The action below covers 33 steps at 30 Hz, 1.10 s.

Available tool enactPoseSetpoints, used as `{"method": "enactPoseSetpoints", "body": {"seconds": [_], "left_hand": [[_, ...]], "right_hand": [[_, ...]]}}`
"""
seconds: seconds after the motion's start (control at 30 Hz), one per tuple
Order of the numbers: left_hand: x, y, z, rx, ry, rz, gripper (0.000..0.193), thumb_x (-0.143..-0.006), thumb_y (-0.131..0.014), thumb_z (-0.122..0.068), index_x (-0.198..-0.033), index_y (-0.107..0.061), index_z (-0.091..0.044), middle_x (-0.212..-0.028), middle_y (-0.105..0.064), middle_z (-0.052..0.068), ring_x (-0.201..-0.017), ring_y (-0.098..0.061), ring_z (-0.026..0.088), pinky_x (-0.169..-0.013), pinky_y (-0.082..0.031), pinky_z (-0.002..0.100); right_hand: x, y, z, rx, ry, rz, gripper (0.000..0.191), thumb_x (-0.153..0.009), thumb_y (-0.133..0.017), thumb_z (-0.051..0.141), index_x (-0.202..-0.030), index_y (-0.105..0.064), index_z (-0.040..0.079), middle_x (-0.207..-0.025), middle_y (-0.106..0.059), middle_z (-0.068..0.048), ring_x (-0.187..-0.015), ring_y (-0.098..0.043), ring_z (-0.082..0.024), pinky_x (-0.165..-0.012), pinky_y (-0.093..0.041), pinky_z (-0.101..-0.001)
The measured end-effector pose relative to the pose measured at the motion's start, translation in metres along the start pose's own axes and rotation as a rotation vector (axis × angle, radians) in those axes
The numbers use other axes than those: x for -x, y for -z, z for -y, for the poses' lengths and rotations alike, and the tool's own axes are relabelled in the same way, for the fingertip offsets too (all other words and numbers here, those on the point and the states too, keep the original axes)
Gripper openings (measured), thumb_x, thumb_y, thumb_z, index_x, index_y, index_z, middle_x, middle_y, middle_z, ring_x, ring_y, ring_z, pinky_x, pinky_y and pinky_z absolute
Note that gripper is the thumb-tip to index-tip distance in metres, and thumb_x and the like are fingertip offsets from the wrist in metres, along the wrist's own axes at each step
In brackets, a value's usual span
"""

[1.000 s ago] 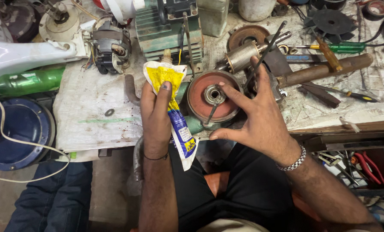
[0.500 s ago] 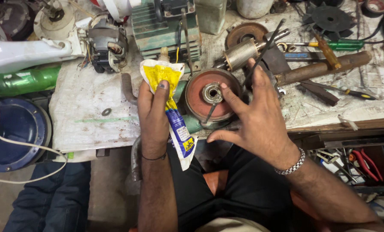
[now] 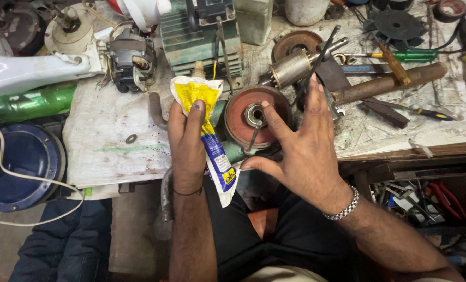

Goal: The person holds a tube of grease and applies it to a circular motor component on a workbench. They use their fingers to spread the grease around the central bearing area of the part.

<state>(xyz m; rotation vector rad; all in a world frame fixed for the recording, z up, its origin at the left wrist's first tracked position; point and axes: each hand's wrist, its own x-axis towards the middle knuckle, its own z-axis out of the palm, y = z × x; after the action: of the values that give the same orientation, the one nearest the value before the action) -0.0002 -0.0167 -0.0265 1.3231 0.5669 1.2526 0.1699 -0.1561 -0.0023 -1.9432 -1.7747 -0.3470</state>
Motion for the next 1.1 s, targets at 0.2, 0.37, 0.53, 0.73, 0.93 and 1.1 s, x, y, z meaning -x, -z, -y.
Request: {"method": "enactPoseSetpoints", "body": {"seconds": [0.2, 0.37, 0.53, 0.73, 0.93, 1.1], "left_hand": [[0.001, -0.001, 0.0, 0.022, 0.019, -0.002, 0.023, -0.11, -0.055, -0.019, -0.121, -0.06, 0.001, -0.105, -0.063, 0.003, -0.094, -0.055, 0.009, -0.084, -0.045, 0.027], [0.001, -0.003, -0.003, 0.047, 0.024, 0.004, 0.023, -0.11, -0.056, -0.018, -0.122, -0.06, 0.002, -0.105, -0.062, 0.003, -0.094, -0.054, 0.009, -0.084, -0.044, 0.027], [0.004, -0.002, -0.003, 0.031, 0.019, 0.007, 0.024, -0.11, -0.055, -0.018, -0.124, -0.059, 0.001, -0.108, -0.061, 0.003, -0.097, -0.054, 0.009, -0.087, -0.045, 0.027], [-0.004, -0.006, -0.003, 0.013, 0.014, 0.008, 0.025, -0.109, -0.055, -0.017, -0.124, -0.06, 0.002, -0.108, -0.062, 0.003, -0.097, -0.055, 0.01, -0.086, -0.045, 0.027], [0.0, -0.004, -0.003, 0.051, 0.011, 0.022, 0.025, -0.109, -0.055, -0.017, -0.124, -0.06, 0.001, -0.109, -0.063, 0.003, -0.099, -0.056, 0.01, -0.088, -0.046, 0.027], [0.0, -0.003, -0.001, 0.06, 0.008, 0.011, 0.023, -0.109, -0.056, -0.016, -0.123, -0.06, 0.002, -0.109, -0.063, 0.003, -0.098, -0.056, 0.01, -0.088, -0.046, 0.027]], "right_hand": [[0.002, -0.001, -0.004, 0.017, 0.009, 0.012, 0.107, -0.067, -0.071, 0.084, -0.154, -0.051, 0.024, -0.157, -0.008, -0.043, -0.146, -0.022, -0.064, -0.112, -0.031, -0.0747], [0.004, -0.004, -0.004, 0.021, 0.018, 0.027, 0.106, -0.067, -0.073, 0.081, -0.154, -0.05, 0.024, -0.155, -0.011, -0.045, -0.146, -0.022, -0.063, -0.112, -0.032, -0.0747], [0.007, -0.005, 0.001, 0.053, 0.01, 0.027, 0.108, -0.064, -0.077, 0.077, -0.153, -0.055, 0.02, -0.151, -0.017, -0.046, -0.145, -0.023, -0.062, -0.109, -0.03, -0.0768], [-0.002, -0.001, -0.004, -0.006, -0.026, 0.047, 0.101, -0.056, -0.083, 0.072, -0.138, -0.063, 0.016, -0.151, -0.022, -0.045, -0.146, -0.025, -0.061, -0.115, -0.03, -0.0716], [0.001, 0.008, -0.021, -0.322, 0.005, 0.072, 0.099, -0.062, -0.084, 0.069, -0.142, -0.063, 0.015, -0.157, -0.022, -0.046, -0.147, -0.031, -0.06, -0.117, -0.034, -0.0601], [0.0, 0.004, -0.019, -0.298, 0.003, 0.032, 0.113, -0.062, -0.081, 0.074, -0.147, -0.055, 0.005, -0.157, -0.018, -0.047, -0.148, -0.026, -0.062, -0.118, -0.033, -0.0627]]}}
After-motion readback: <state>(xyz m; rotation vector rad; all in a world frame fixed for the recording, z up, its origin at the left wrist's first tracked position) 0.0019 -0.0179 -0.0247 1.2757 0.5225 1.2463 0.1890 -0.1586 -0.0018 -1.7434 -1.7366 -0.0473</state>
